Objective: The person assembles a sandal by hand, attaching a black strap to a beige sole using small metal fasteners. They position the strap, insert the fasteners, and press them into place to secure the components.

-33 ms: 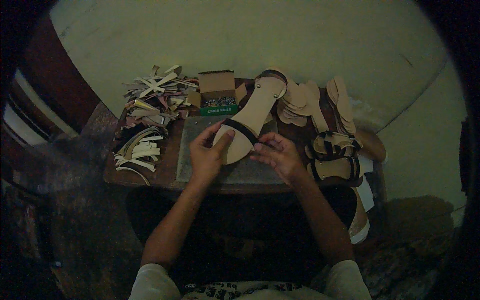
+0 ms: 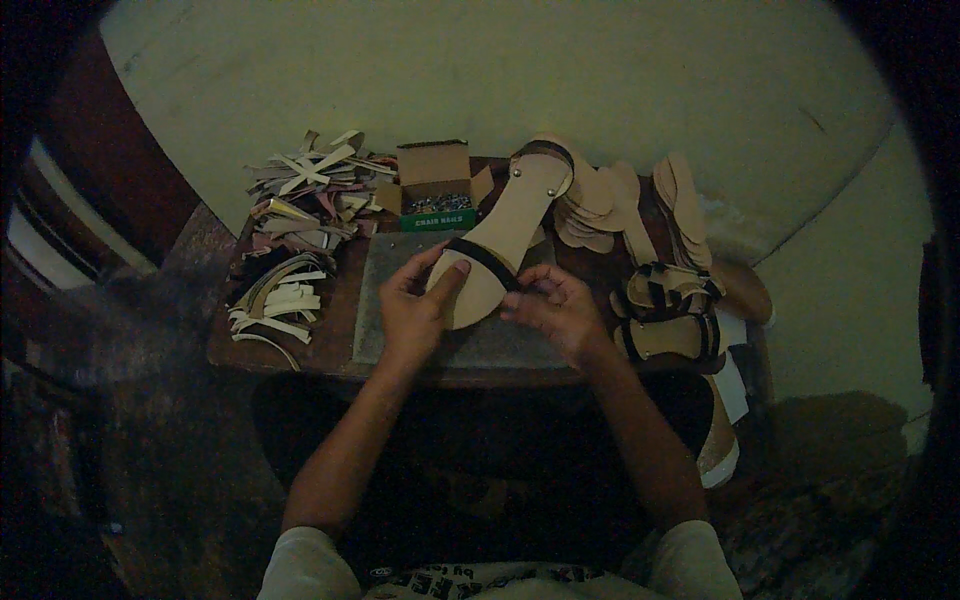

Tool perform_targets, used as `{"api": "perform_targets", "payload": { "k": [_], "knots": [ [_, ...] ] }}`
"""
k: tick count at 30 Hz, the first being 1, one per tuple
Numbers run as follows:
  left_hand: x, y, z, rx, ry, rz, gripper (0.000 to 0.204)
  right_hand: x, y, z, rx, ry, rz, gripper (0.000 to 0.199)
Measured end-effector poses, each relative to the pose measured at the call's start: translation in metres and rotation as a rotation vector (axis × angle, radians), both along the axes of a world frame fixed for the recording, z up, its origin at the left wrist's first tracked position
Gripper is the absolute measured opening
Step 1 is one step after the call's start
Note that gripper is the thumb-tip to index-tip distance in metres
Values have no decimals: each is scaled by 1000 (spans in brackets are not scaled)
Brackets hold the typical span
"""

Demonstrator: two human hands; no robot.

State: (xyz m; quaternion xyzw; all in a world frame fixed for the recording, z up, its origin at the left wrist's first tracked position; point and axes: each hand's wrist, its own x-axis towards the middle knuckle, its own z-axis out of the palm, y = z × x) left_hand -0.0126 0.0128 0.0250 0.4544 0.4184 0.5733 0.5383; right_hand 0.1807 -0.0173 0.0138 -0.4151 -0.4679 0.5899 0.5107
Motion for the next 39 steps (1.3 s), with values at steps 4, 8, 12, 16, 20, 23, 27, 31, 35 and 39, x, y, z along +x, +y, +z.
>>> {"api": "perform_targets", "payload": {
  "k": [4,8,12,16,20,23,27,31,35,39],
  "knots": [
    [1,-4,3,-39,54,31,34,-3,-2,8,96,-118,-46,28],
    [2,-3,1,-44,17,29,33,2,1,11,173,-272,-225,28],
    [-1,-3,0,-116,-18,-29,35,9,-2,25,148,-249,-188,29],
    [0,0,-3,-185,-112,-59,37,15,2,19,68,-277,-67,31],
    [0,0,-5,-235,-190,-80,39,3,-1,7,71,-170,-60,32],
    [0,0,-6,-248,-216,-87,40,-5,0,-9,92,-66,-25,31],
    [2,-2,-11,-236,-208,-59,38,-16,-6,-11,111,-99,-91,29],
    [3,-5,-8,-234,-280,-171,33,-16,-5,-15,113,-94,-141,27],
    [3,-2,-10,-216,-348,-226,32,-18,-5,-11,106,-53,-140,27],
    [-4,-1,-6,-324,-454,-249,35,-19,-5,-10,137,-62,-169,27]
  ]
}}
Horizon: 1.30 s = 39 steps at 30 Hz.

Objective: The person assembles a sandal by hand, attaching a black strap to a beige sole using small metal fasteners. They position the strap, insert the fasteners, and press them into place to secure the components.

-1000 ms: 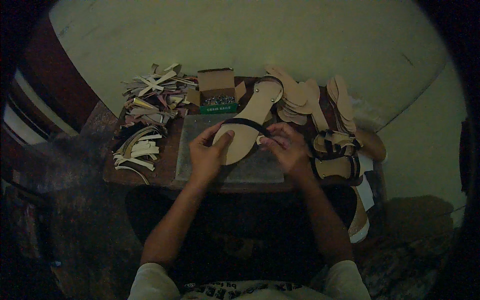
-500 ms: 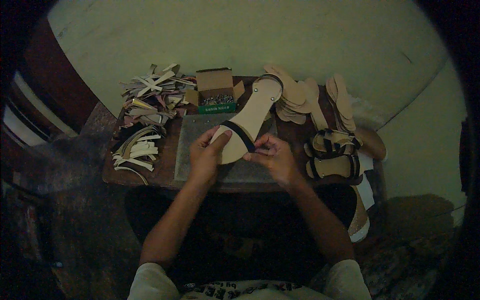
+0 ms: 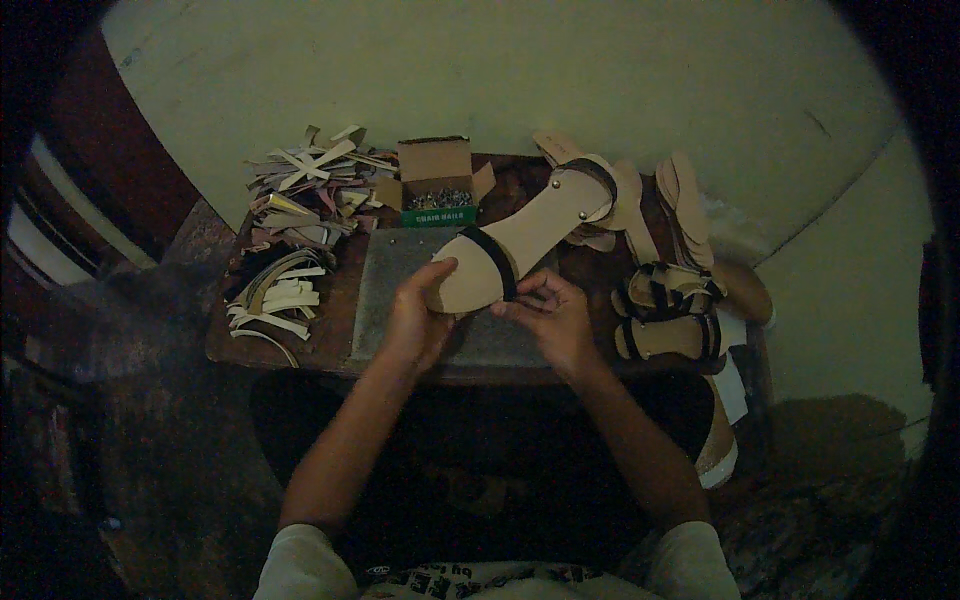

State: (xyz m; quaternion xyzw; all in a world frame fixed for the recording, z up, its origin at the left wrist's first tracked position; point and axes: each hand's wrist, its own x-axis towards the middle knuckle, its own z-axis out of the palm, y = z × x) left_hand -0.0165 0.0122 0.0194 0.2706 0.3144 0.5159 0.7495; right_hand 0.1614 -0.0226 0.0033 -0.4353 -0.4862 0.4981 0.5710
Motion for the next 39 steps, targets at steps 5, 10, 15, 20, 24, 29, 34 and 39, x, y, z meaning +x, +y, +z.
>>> {"api": "perform_targets", "payload": {
  "k": [5,10,15,20,24,29,34,39],
  "knots": [
    [-7,6,-3,-37,0,-57,34,-1,-1,0,43,-15,5,26],
    [-3,7,-3,20,74,-26,34,3,1,1,-3,-77,-24,29],
    [0,2,3,52,122,10,34,7,1,6,-50,23,9,26],
    [0,1,-2,50,140,57,34,6,0,5,-208,291,69,18],
    [-1,3,-5,57,136,58,35,8,1,-1,-204,294,110,15],
    [-1,-1,1,47,243,56,35,7,3,-8,-169,104,60,13],
    [0,0,-7,146,320,96,33,0,-1,-8,-84,-41,-23,8],
    [0,-2,-3,181,400,98,32,-3,-3,-2,-7,-93,-45,10]
  ]
}}
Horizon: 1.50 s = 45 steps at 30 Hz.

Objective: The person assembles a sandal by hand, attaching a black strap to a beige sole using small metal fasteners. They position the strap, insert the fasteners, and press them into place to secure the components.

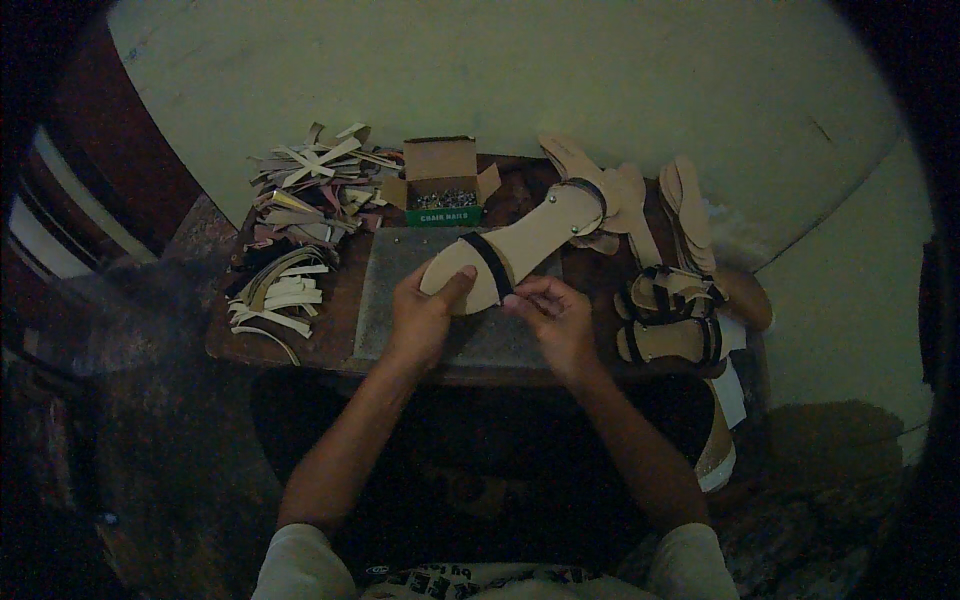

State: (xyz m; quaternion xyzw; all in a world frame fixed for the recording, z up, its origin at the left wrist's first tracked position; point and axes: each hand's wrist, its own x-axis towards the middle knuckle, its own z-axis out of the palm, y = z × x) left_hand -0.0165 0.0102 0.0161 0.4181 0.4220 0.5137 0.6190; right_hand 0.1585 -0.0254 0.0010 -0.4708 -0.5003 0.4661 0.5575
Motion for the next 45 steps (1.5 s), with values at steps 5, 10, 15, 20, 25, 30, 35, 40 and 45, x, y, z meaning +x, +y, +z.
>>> {"api": "perform_targets", "payload": {
  "k": [5,10,15,20,25,30,35,40,45],
  "knots": [
    [0,0,5,-61,21,39,31,3,-4,17,42,-345,-39,20],
    [-1,4,3,-58,74,-5,33,11,-8,38,474,-883,-120,34],
    [-5,7,-2,-114,33,-88,35,16,-8,40,523,-888,-5,37],
    [-7,9,-1,-122,127,-124,38,20,-3,33,587,-859,12,38],
    [-9,8,-4,-150,73,-138,34,20,-4,27,582,-868,36,43],
    [-8,1,8,-145,137,-140,35,17,-10,41,494,-1082,8,82],
    [-1,-3,4,-80,330,-259,31,19,-8,36,342,-1194,175,104],
    [0,-5,5,-90,269,-300,28,25,-3,32,283,-1057,318,104],
    [-3,-6,12,-109,288,-307,28,26,-6,30,373,-933,285,102]
  ]
}}
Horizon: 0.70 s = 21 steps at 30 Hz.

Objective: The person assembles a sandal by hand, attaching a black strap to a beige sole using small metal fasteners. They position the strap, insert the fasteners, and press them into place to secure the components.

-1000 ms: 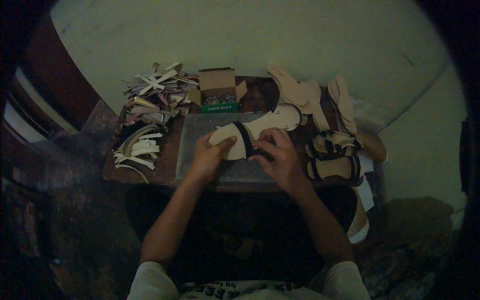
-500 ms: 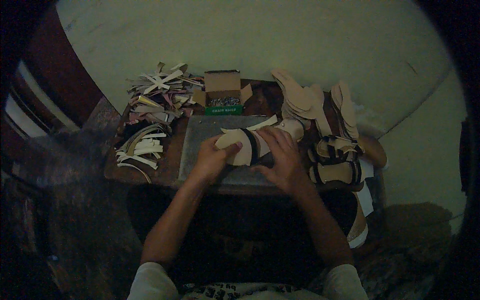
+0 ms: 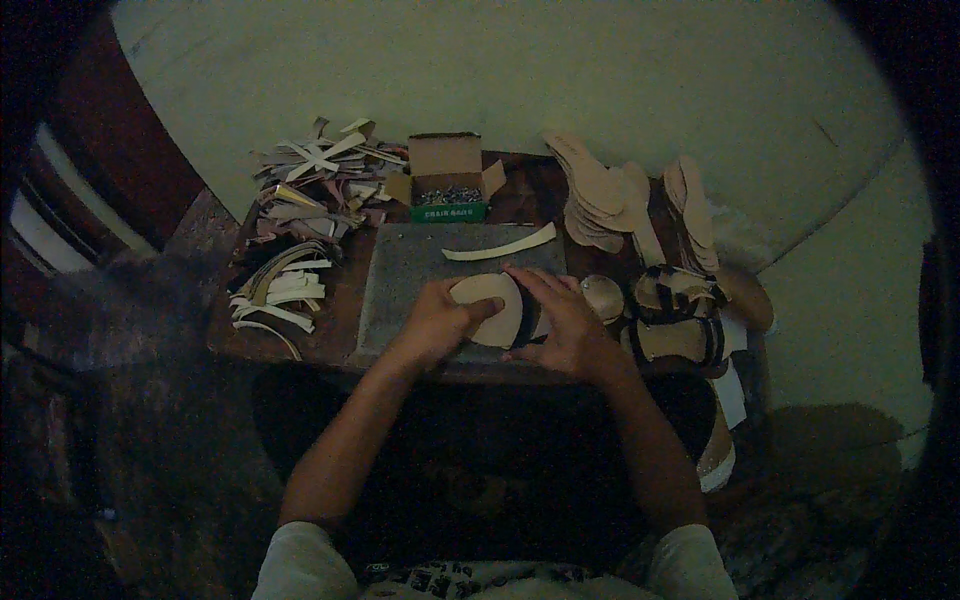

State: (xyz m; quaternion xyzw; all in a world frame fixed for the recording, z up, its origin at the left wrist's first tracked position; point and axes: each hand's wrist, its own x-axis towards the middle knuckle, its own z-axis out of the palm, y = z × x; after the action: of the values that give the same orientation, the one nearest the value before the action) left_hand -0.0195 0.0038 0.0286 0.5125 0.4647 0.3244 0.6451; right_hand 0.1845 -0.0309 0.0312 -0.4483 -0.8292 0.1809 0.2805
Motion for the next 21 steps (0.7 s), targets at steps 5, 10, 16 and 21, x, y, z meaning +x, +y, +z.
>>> {"api": "perform_targets", "payload": {
  "k": [5,10,16,21],
  "knots": [
    [-2,2,-6,-25,-60,-21,31,0,1,-1,5,7,11,100],
    [0,1,-7,-56,-70,-23,33,2,1,-2,44,-43,3,99],
    [1,4,-12,-180,-121,-9,32,3,0,0,38,-92,17,100],
    [5,0,-13,-239,-238,38,29,1,-1,0,73,-59,-12,98]
  ]
}}
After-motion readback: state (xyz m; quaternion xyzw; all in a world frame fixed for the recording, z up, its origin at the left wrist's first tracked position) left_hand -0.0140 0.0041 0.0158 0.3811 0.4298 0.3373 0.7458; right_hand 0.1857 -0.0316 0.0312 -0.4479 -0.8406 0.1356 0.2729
